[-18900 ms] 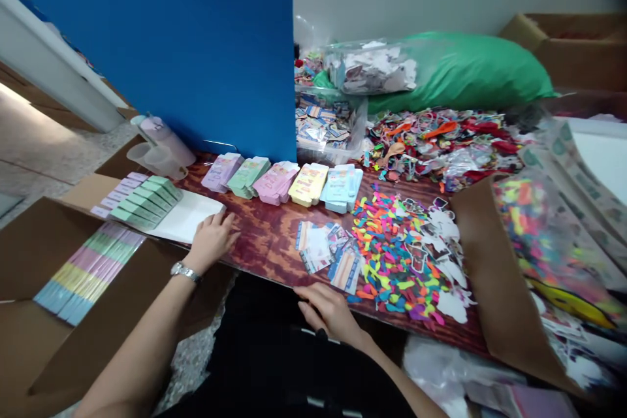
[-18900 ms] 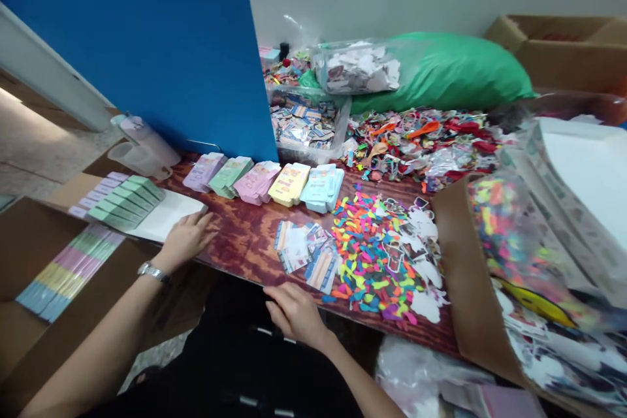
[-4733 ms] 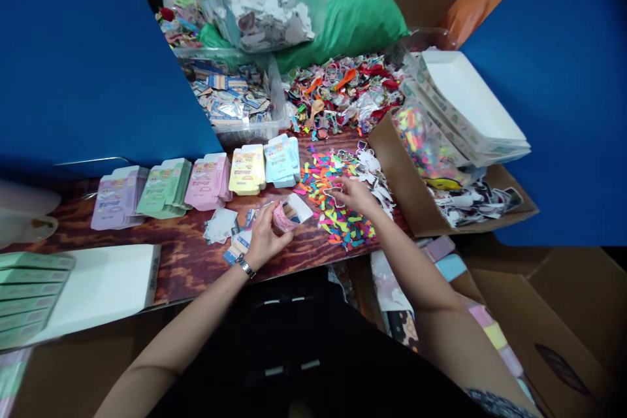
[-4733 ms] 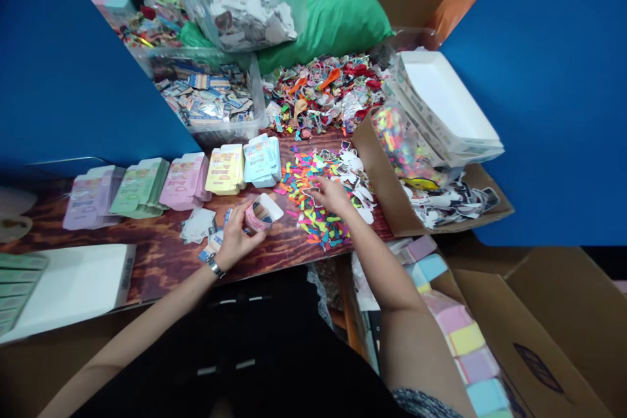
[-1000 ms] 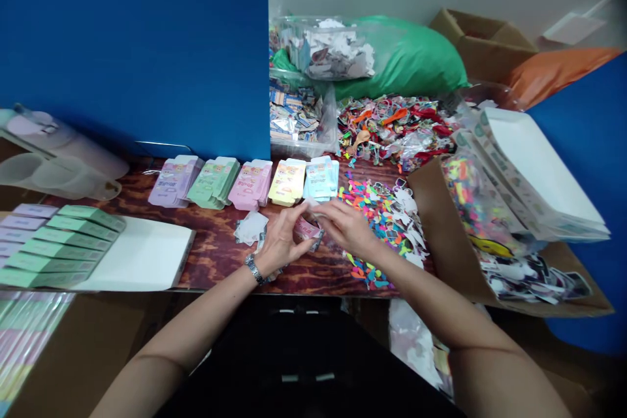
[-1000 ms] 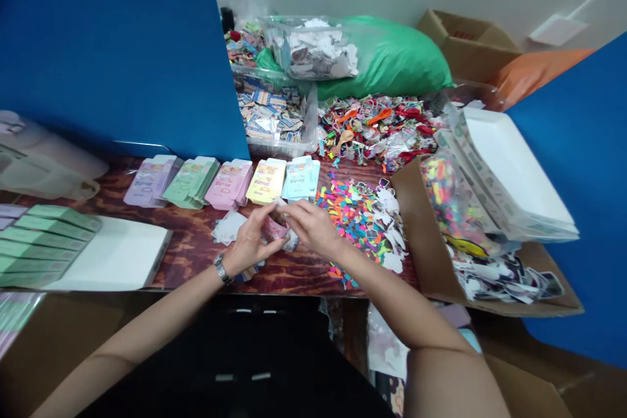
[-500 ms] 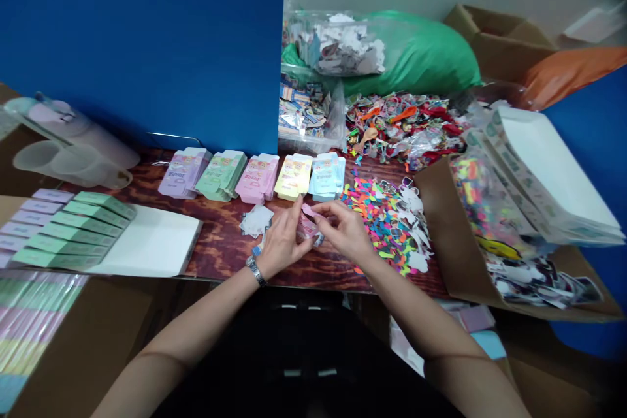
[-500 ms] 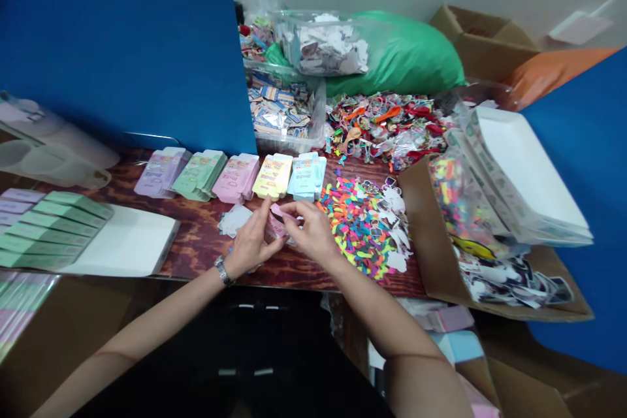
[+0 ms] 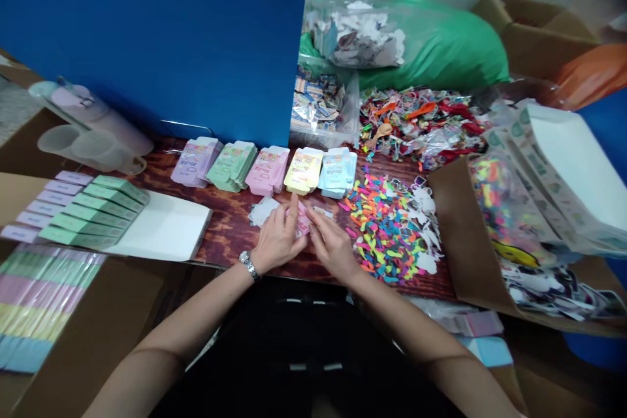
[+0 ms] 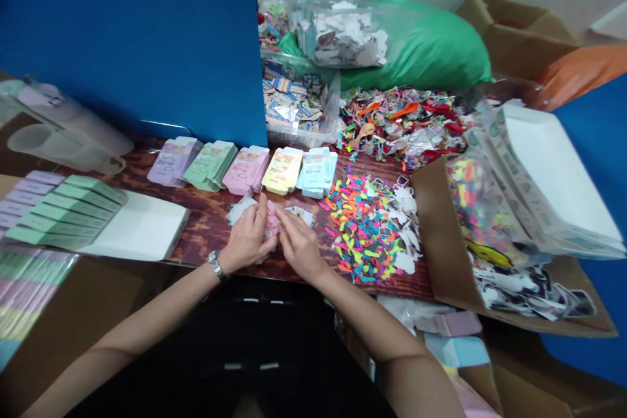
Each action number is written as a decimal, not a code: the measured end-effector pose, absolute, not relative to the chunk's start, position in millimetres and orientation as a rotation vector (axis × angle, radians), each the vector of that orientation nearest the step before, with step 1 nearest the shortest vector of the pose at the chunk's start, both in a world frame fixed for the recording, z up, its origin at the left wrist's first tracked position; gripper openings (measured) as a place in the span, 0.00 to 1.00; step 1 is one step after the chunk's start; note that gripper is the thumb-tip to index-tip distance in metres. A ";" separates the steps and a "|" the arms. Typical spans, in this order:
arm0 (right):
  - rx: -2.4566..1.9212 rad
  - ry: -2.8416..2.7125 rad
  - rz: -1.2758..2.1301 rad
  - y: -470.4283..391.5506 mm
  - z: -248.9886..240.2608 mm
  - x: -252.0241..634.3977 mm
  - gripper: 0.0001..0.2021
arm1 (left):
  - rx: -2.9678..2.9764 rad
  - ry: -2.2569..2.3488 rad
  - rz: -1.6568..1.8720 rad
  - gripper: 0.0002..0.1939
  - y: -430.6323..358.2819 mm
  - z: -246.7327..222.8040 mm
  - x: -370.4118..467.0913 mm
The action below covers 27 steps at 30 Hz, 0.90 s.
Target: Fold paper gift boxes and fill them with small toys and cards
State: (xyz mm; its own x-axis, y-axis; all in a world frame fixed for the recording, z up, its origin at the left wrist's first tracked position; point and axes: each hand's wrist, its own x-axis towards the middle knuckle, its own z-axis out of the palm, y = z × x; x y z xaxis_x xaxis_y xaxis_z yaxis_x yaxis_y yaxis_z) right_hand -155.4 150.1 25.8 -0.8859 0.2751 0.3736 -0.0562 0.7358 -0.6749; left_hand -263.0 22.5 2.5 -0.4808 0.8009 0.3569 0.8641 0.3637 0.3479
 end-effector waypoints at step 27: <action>-0.047 -3.182 0.196 165.8 22.0 -339.1 0.29 | -0.975 -2.535 -0.434 0.32 -83.7 11.8 -329.0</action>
